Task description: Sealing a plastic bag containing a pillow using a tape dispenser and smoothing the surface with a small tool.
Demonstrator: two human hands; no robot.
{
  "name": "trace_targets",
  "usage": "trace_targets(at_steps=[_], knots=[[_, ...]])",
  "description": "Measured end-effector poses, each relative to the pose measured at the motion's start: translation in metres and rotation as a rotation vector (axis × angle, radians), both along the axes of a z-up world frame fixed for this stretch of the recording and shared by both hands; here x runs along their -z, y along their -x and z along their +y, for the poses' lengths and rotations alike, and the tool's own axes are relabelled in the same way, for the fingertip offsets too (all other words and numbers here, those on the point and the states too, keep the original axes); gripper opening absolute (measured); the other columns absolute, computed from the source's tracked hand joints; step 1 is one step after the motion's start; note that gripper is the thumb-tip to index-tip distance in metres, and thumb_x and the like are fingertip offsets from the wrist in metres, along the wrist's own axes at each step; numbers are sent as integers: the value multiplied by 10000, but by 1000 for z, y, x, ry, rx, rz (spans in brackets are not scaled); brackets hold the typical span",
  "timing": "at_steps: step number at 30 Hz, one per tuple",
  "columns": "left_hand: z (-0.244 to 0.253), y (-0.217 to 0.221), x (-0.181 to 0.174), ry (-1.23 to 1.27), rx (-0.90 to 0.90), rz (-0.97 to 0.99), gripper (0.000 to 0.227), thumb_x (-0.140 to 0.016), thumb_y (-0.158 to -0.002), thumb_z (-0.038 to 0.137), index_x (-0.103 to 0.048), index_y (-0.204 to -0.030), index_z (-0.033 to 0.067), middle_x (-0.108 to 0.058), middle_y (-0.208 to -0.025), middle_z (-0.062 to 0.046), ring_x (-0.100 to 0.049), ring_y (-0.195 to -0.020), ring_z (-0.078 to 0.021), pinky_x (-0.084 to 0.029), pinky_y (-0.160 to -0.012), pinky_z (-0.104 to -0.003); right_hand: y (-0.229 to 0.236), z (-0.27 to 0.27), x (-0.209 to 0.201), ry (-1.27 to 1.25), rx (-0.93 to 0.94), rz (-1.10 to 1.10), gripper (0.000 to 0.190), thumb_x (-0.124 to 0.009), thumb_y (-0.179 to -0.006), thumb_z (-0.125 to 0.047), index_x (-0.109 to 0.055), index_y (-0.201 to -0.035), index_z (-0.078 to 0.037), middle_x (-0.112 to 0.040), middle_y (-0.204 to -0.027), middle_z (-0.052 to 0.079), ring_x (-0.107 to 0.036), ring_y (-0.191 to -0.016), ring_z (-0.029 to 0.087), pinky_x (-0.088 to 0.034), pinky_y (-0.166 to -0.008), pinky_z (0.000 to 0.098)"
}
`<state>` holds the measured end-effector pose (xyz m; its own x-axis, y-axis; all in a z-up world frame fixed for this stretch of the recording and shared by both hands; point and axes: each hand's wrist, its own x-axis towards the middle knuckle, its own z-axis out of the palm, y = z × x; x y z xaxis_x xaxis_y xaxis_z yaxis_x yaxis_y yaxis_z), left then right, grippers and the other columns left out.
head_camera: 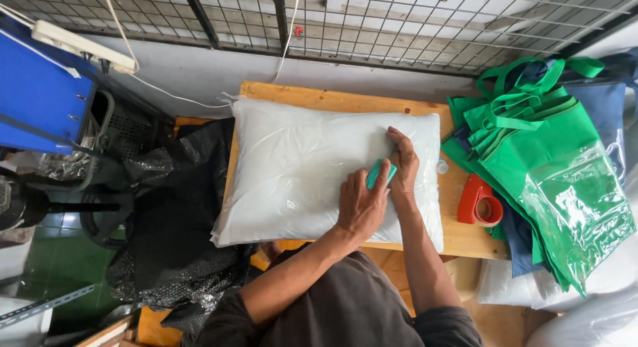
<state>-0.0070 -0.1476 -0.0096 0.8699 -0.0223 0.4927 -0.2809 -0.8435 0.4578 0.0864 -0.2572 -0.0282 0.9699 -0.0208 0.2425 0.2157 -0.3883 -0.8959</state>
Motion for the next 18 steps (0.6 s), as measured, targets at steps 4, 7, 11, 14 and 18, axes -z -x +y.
trace_targets(at_steps=[4, 7, 11, 14, 18], knots=[[28, -6, 9, -47, -29, -5, 812, -798, -796, 222, -448, -1527, 179, -521, -957, -131, -572, -784, -343, -469, -607, -453, -2, -9, 5, 57, -16, -40, 497, -343, -870, 117, -693, -1172, -67, -669, -1301, 178, -598, -1265, 391, -468, -1082, 499], [82, -4, 9, -110, -177, -1, 730, -773, -807, 189, -500, -1484, 191, -531, -952, -149, -574, -773, -356, -481, -589, -478, -3, -4, 10, 147, 11, -13, 519, -377, -856, 108, -743, -1154, -107, -678, -1308, 98, -604, -1259, 337, -488, -1073, 448], [144, 1, 35, -73, -435, 21, 559, -670, -937, 300, -545, -1458, 139, -531, -978, -149, -590, -821, -360, -516, -606, -487, -9, -3, 11, 359, -60, -34, 445, -429, -895, 52, -743, -1175, -93, -685, -1294, 107, -630, -1215, 346, -519, -1021, 471], [164, -3, 42, 57, -425, 75, 515, -621, -997, 347, -558, -1451, 114, -540, -979, -166, -602, -854, -384, -523, -664, -498, -15, -6, 19, 597, -128, -78, 411, -448, -937, -14, -739, -1207, -118, -685, -1308, 77, -638, -1220, 323, -530, -987, 466], [131, -9, 16, -61, -323, 93, 723, -765, -828, 320, -511, -1494, 198, -489, -1016, -111, -582, -872, -338, -477, -676, -473, -18, -14, 27, 691, -127, -110, 339, -450, -989, -86, -726, -1176, -147, -678, -1304, 41, -630, -1210, 304, -498, -993, 485]])
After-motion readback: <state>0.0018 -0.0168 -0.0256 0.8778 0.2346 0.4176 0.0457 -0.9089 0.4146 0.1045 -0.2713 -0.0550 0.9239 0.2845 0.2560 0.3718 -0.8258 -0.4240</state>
